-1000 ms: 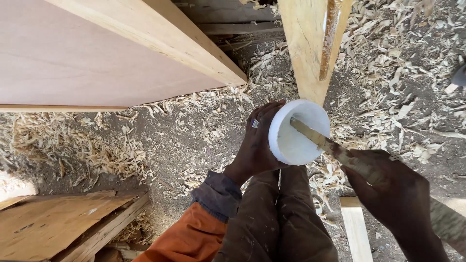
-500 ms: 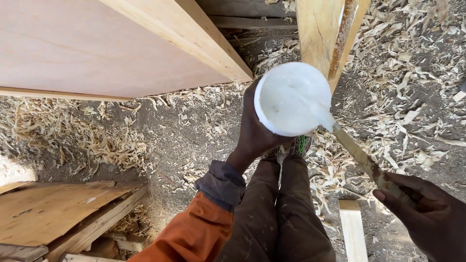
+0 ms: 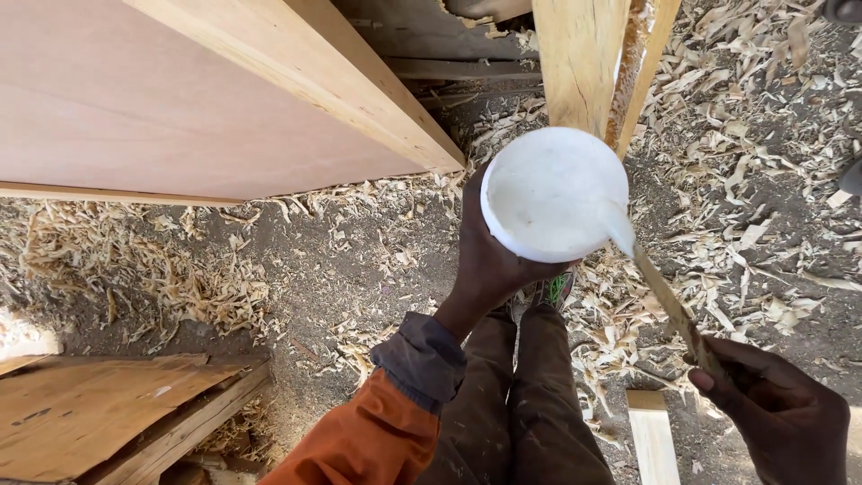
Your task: Applying wood glue to the edge of a wooden frame component using a small stick as an applicator.
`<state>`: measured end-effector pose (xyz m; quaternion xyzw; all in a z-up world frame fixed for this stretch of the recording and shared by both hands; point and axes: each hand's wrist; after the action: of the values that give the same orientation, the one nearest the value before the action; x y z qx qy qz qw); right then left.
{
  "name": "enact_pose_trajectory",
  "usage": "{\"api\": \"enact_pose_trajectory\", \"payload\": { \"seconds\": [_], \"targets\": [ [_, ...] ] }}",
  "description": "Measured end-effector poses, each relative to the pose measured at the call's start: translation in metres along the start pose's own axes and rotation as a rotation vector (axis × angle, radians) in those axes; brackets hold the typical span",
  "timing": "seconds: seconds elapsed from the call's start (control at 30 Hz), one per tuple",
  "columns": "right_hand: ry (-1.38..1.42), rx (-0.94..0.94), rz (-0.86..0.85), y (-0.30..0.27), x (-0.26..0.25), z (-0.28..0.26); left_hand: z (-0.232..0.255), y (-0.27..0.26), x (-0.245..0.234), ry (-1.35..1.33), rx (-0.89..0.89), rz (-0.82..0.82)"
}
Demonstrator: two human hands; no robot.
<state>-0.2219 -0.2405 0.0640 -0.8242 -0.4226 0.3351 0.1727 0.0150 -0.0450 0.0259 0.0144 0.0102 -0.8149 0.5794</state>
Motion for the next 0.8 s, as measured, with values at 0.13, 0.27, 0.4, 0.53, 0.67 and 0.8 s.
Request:
{"api": "enact_pose_trajectory", "payload": {
  "seconds": [0.13,0.27,0.4,0.53,0.67,0.8],
  "targets": [
    [0.234,0.077,0.002,0.011,0.005,0.012,0.007,0.010,0.007,-0.034,0.002,0.063],
    [0.243,0.020,0.010,0.023,0.022,-0.017,0.010,0.014,0.010,-0.018,0.011,0.072],
    [0.334,-0.068,-0.031,0.051,0.036,-0.023,0.012,0.015,0.012,0.076,-0.027,0.113],
    [0.347,-0.060,-0.035,0.075,0.050,-0.040,0.018,0.016,0.013,0.059,-0.032,0.109],
    [0.353,-0.098,-0.063,0.095,0.064,-0.045,0.021,0.014,0.011,0.037,-0.042,0.104],
    [0.457,-0.008,-0.128,0.119,0.081,-0.021,0.021,0.008,0.011,0.016,-0.039,0.102]
  ]
}}
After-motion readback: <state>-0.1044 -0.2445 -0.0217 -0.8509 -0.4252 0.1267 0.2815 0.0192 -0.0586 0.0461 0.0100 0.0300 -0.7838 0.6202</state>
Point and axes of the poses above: each hand's wrist, its own y-axis towards the middle knuckle, its own x-axis out of the palm, z = x × y, and after that the axes turned 9 degrees about -y, right-handed
